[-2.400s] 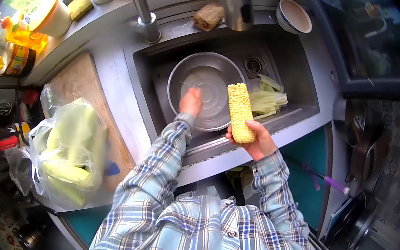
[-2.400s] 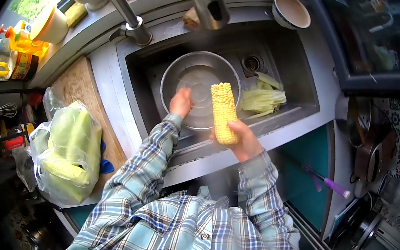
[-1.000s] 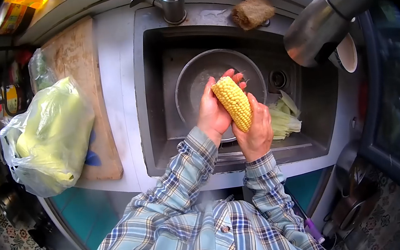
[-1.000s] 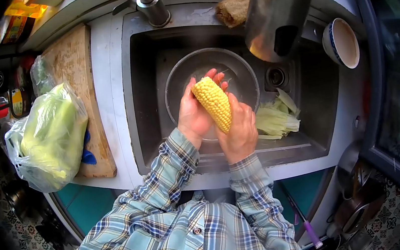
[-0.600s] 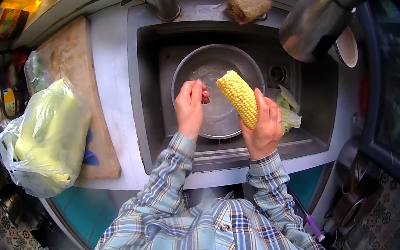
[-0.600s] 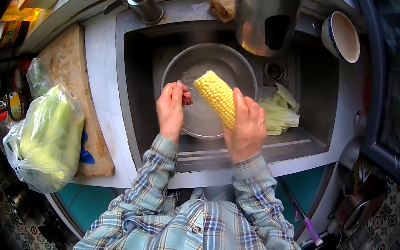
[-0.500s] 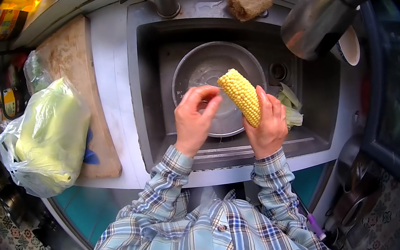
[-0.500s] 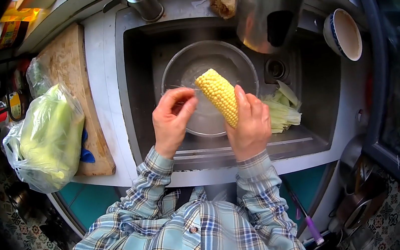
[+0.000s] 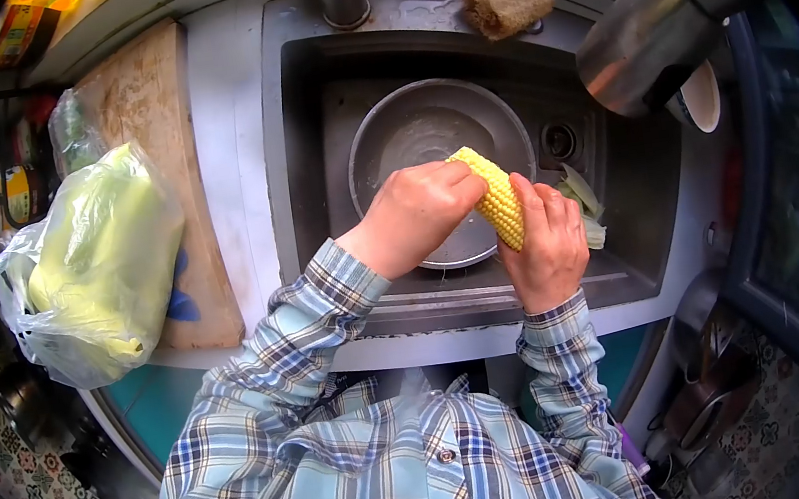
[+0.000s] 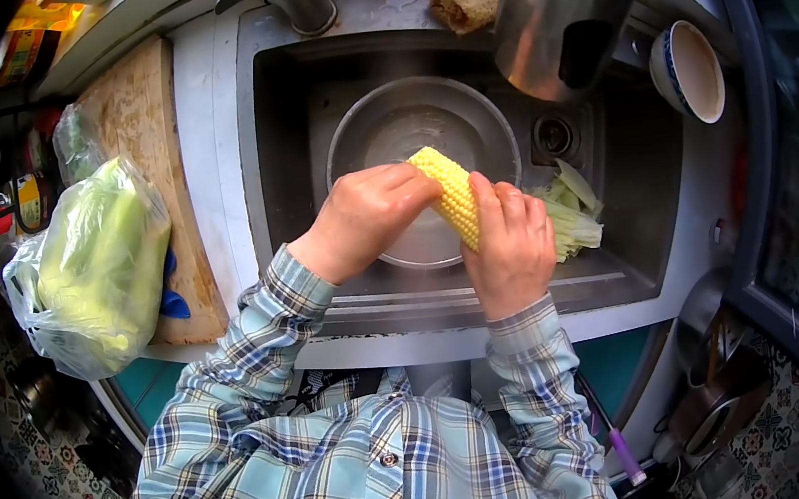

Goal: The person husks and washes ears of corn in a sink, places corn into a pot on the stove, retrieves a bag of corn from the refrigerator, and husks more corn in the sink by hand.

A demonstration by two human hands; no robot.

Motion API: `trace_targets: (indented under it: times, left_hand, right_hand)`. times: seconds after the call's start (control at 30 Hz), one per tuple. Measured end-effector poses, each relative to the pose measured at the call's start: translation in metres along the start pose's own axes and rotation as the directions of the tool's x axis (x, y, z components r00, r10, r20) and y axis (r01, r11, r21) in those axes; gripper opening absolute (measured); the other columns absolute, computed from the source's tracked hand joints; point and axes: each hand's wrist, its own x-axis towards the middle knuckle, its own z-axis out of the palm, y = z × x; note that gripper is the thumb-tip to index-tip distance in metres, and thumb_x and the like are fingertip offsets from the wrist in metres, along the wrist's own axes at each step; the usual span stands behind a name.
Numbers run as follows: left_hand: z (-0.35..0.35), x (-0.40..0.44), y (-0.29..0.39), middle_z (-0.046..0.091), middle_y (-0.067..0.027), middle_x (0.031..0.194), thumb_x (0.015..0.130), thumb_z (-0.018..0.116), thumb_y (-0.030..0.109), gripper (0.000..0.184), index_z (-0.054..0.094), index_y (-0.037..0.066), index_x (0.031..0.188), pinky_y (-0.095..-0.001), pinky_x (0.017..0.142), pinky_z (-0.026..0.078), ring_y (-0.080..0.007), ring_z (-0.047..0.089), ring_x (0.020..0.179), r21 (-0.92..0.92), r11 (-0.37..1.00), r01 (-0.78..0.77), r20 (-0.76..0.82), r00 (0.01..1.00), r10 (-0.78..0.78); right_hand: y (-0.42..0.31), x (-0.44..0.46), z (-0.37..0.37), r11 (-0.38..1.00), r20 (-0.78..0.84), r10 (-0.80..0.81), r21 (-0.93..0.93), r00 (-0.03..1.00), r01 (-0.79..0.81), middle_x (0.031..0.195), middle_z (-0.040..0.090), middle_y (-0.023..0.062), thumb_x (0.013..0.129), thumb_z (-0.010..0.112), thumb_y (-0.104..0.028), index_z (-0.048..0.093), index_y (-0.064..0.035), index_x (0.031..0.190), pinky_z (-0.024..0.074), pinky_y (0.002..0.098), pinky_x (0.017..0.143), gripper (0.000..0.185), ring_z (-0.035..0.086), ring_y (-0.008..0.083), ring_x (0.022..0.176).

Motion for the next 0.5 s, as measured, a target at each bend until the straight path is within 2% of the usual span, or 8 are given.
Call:
trace_targets:
  times: [0.1, 0.2, 0.3, 0.33, 0.37, 0.43, 0.5]
  left_hand:
    - [-0.005, 0.007, 0.010, 0.055, -0.0056, 0.071, 0.067, 0.061, 0.009, 0.014, 0.056, 0.006, 0.080, -0.0298, 0.054, 0.049, -0.0218, 0.059, 0.065, 0.195, 0.979, -0.052, 0.169, 0.986, 0.018]
    - [0.000, 0.012, 0.010, 0.055, -0.0060, 0.070, 0.069, 0.060, 0.008, 0.011, 0.056, 0.006, 0.079, -0.0296, 0.054, 0.048, -0.0226, 0.058, 0.064, 0.169, 0.977, -0.127, 0.127, 0.986, 0.106]
    - [0.004, 0.016, -0.003, 0.055, -0.0074, 0.072, 0.072, 0.060, 0.007, 0.010, 0.056, 0.004, 0.081, -0.0259, 0.055, 0.048, -0.0182, 0.059, 0.064, -0.164, 0.986, -0.009, -0.055, 0.998, 0.000]
    - [-0.002, 0.017, -0.003, 0.057, -0.0063, 0.075, 0.079, 0.059, 0.008, 0.008, 0.056, 0.002, 0.083, -0.0230, 0.058, 0.048, -0.0131, 0.057, 0.065, -0.455, 0.847, 0.274, 0.026, 0.955, -0.295]
    - [-0.006, 0.014, -0.010, 0.058, -0.0042, 0.078, 0.083, 0.058, 0.010, 0.010, 0.057, 0.002, 0.089, -0.0207, 0.060, 0.048, -0.0093, 0.055, 0.065, -0.849, 0.214, 0.483, 0.311, 0.784, -0.537]
    - [0.000, -0.001, -0.036, 0.058, -0.0020, 0.081, 0.085, 0.056, 0.011, 0.013, 0.056, 0.003, 0.096, -0.0207, 0.062, 0.050, -0.0093, 0.056, 0.068, -0.919, -0.272, 0.285, 0.394, 0.679, -0.620]
    - [0.024, -0.019, -0.058, 0.058, -0.0029, 0.084, 0.085, 0.056, 0.011, 0.016, 0.055, 0.004, 0.099, -0.0200, 0.063, 0.050, -0.0087, 0.056, 0.070, -0.846, -0.529, 0.062, 0.410, 0.711, -0.572]
  right_hand:
    - [0.001, -0.001, -0.003, 1.000, 0.056, -0.006, -0.007, 0.998, 0.006, 0.095, 0.053, 0.0066, 0.056, 0.066, -0.004, 0.053, -0.0104, 0.110, 0.0437, 0.0351, 0.073, 0.055, 0.053, 0.0250, 0.084]
    - [0.002, -0.004, -0.003, 0.996, 0.074, 0.056, 0.059, 0.996, -0.061, 0.095, 0.054, 0.0075, 0.058, 0.066, -0.006, 0.053, -0.0095, 0.109, 0.0440, 0.0354, 0.073, 0.053, 0.053, 0.0258, 0.085]
    - [0.000, -0.007, -0.009, 0.962, 0.115, 0.165, 0.200, 0.980, -0.186, 0.096, 0.054, 0.0087, 0.059, 0.067, -0.007, 0.053, -0.0076, 0.109, 0.0444, 0.0352, 0.074, 0.052, 0.054, 0.0269, 0.087]
    - [0.000, -0.008, -0.012, 0.939, 0.137, 0.206, 0.250, 0.969, -0.235, 0.097, 0.054, 0.0092, 0.059, 0.067, -0.007, 0.053, -0.0067, 0.109, 0.0446, 0.0350, 0.075, 0.052, 0.054, 0.0273, 0.089]
    - [0.001, -0.009, -0.014, 0.905, 0.160, 0.237, 0.321, 0.958, -0.278, 0.097, 0.054, 0.0095, 0.059, 0.067, -0.007, 0.052, -0.0059, 0.109, 0.0445, 0.0345, 0.076, 0.052, 0.054, 0.0272, 0.089]
    - [0.003, -0.012, -0.018, 0.816, 0.212, 0.300, 0.448, 0.930, -0.365, 0.098, 0.054, 0.0102, 0.060, 0.068, -0.007, 0.051, -0.0044, 0.110, 0.0445, 0.0336, 0.078, 0.053, 0.055, 0.0270, 0.091]
    - [0.008, -0.017, -0.019, 0.697, 0.270, 0.347, 0.567, 0.898, -0.440, 0.100, 0.054, 0.0091, 0.061, 0.069, -0.004, 0.049, -0.0027, 0.112, 0.0441, 0.0300, 0.080, 0.054, 0.055, 0.0225, 0.094]
